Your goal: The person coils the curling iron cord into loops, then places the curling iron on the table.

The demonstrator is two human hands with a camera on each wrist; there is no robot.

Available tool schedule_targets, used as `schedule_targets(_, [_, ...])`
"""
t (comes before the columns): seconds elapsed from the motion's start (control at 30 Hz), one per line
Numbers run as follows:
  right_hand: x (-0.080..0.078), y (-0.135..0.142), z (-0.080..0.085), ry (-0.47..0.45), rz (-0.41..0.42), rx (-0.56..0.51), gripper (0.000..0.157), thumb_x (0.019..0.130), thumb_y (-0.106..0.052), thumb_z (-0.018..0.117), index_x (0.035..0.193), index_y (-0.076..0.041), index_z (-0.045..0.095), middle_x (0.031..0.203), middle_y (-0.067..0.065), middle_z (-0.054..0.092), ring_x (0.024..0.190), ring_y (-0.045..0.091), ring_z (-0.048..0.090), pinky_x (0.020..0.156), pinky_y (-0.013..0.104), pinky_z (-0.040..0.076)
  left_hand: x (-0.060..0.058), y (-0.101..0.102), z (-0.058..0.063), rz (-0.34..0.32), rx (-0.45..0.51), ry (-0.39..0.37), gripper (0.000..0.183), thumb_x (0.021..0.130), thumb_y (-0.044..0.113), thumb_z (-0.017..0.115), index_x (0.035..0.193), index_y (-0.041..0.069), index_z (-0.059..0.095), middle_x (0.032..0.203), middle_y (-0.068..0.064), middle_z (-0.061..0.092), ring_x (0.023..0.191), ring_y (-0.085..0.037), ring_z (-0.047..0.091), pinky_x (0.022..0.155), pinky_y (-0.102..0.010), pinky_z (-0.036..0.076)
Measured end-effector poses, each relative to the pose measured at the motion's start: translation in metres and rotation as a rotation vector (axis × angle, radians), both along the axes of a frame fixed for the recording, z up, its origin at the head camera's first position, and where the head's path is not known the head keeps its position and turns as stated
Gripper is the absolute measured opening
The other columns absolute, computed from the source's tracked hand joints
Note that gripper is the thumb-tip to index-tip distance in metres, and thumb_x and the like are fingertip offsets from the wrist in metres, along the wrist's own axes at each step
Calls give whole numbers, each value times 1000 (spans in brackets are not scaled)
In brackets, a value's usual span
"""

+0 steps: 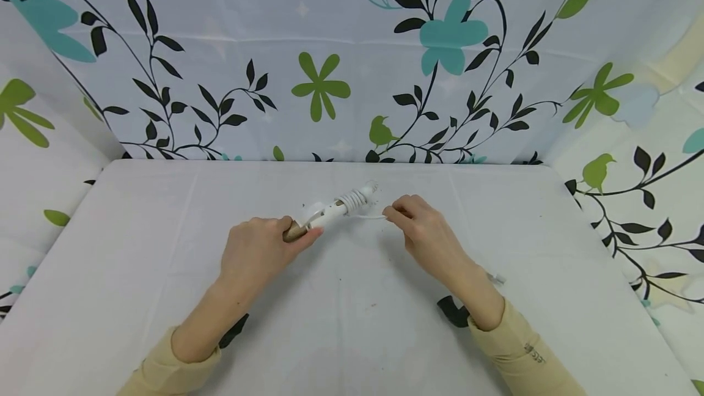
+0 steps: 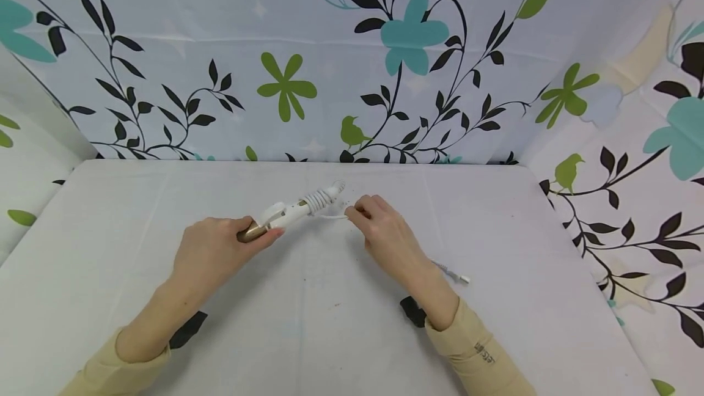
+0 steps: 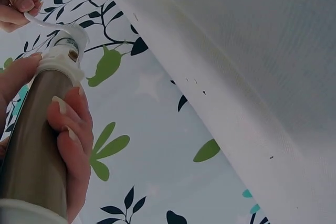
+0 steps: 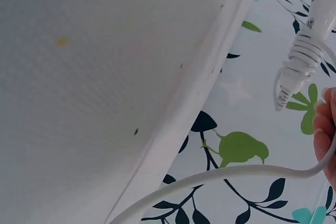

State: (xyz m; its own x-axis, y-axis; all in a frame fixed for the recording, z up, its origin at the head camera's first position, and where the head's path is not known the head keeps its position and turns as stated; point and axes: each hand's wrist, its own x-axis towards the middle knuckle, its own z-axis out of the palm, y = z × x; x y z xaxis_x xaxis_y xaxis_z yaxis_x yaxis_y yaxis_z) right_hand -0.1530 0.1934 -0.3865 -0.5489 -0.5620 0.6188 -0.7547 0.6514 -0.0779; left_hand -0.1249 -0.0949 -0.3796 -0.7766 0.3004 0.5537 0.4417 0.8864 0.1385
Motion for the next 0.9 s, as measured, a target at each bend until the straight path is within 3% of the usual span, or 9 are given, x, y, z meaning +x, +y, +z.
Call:
schedule_targets(0.1, [-2, 1, 1, 74, -76, 50, 38, 76, 24, 63, 95, -7, 70, 99, 11, 60, 85, 27, 54, 73, 35, 50, 0, 3, -3, -31, -9, -12, 62, 78, 46, 82, 55, 16, 34, 52, 9, 19, 45, -7, 21, 42, -23, 17])
schedule_targets(0.27, [-1, 3, -1, 119, -145, 65, 32, 78, 18, 70, 93, -10, 71, 99, 10, 60, 72, 24, 53, 57, 31, 44, 1, 6, -10, -77, -30, 12, 61, 77, 43, 84, 56, 16, 34, 52, 10, 18, 45, -6, 19, 42, -23, 17])
schedule_targets(0.37, [0, 3, -2, 110, -127, 45, 29, 77, 17, 73, 93, -7, 71, 93, 9, 62, 69, 23, 58, 51, 28, 46, 1, 8, -12, -89, -30, 12, 61, 78, 43, 84, 56, 17, 34, 52, 10, 19, 46, -6, 19, 43, -22, 16])
schedule_targets(0.5, [1, 3, -3, 124, -115, 33, 24, 79, 12, 76, 92, -7, 72, 90, 9, 63, 72, 24, 60, 55, 30, 50, 2, 9, -14, -101, -18, -2, 61, 78, 43, 84, 54, 18, 33, 52, 11, 20, 46, -6, 20, 43, -22, 17])
schedule_targets(0.73, [0, 2, -1, 172, -19, 39, 39, 74, 26, 63, 92, -8, 73, 97, 8, 64, 75, 20, 60, 62, 27, 52, 4, 10, -13, -127, -71, -71, 63, 80, 46, 81, 53, 18, 32, 51, 11, 17, 47, -5, 18, 44, -22, 16])
schedule_targets(0.9, [2, 2, 1, 181, 45, 40, 37, 77, 23, 64, 92, -9, 72, 100, 7, 66, 81, 19, 62, 67, 27, 54, 5, 11, -11, -159, -135, -80, 62, 80, 49, 81, 55, 17, 34, 51, 10, 18, 46, -5, 19, 45, -21, 15])
